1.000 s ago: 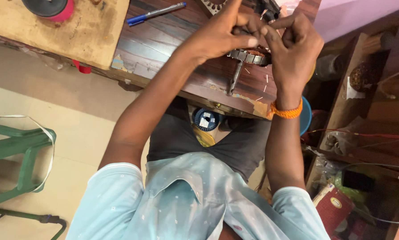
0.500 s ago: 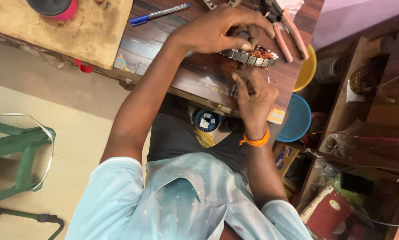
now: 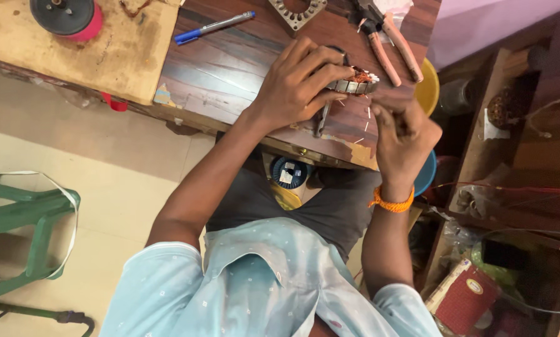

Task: The person works on an electric motor rotor at a workbench, fitting copper coil windings into the rotor slots and pressing components into place by hand, occasionally using pliers to adjust parts. Near the end they pick up a marker and mark the rotor assembly.

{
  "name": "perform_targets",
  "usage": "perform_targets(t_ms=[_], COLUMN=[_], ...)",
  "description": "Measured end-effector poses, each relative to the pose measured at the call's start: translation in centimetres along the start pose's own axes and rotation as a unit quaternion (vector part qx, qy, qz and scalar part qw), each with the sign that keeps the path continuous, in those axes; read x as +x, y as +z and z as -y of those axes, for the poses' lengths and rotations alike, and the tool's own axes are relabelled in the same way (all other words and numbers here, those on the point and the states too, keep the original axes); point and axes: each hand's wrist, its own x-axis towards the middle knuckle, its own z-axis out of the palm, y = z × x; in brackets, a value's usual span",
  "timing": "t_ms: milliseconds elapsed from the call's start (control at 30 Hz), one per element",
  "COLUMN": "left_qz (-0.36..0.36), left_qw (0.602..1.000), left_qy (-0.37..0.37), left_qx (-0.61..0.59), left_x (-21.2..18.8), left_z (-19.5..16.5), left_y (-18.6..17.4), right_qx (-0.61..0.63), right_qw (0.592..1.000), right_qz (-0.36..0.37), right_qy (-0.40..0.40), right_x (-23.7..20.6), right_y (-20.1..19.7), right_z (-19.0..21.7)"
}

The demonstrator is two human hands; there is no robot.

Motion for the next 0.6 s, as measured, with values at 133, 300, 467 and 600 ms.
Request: perform_targets(t_ms=[133,300,467,600], left_qz=[0.003,-0.001,0.016,0.049], left_qw=[1.000,1.000,0.988,0.931], left_qy=[-0.003,-0.011,-0.102,-0.253], left_qx=[0.012,0.006,-0.112,-0.260], left_x=[-0.2,0.5,1.8,3.4], left_z=[-0.3,-0.9,-0.7,0.5], left_y=[0.0,-0.6,-1.0,0.5], right_qx=[-0.024,0.020,0.019,-0.042], right_qw=[1.000,0.998,0.992,0.995], right_qz=[0.009,0.055,0.111,0.091], right_qy=[0.004,0.034,0.049,0.016], right_x=[2.7,5.4,7.1,7.7], right_y=[0.9,1.9,1.2,1.4], right_z=[0.8,1.0,0.5,0.0])
